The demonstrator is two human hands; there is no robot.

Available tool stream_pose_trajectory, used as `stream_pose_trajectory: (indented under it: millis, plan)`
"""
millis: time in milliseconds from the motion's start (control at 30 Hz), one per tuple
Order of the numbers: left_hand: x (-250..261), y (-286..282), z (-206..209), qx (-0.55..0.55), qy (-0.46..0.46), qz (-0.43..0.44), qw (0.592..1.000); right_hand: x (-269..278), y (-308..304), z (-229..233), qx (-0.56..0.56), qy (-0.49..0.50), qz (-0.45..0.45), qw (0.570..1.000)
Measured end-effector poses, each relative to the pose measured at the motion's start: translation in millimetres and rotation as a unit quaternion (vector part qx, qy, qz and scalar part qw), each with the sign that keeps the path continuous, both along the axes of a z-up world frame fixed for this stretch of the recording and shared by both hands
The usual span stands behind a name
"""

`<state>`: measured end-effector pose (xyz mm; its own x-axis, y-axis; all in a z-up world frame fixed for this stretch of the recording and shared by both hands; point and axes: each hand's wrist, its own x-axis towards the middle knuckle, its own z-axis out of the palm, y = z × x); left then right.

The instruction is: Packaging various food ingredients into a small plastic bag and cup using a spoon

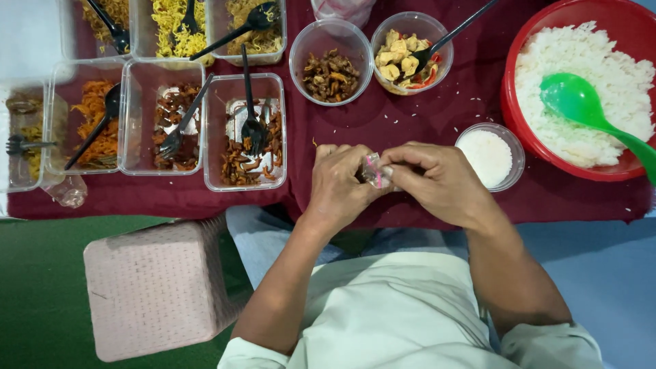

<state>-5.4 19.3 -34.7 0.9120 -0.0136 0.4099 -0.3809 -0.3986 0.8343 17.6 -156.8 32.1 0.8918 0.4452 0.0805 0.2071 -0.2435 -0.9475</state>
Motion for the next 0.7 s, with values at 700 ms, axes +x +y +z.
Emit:
stream_pose_trajectory:
  millis: [700]
  plan:
    - [0,-2,19,0.027,-0.179,0.134,0.974,-7,12,-22,-0.186,-0.344,-0.205,0.897]
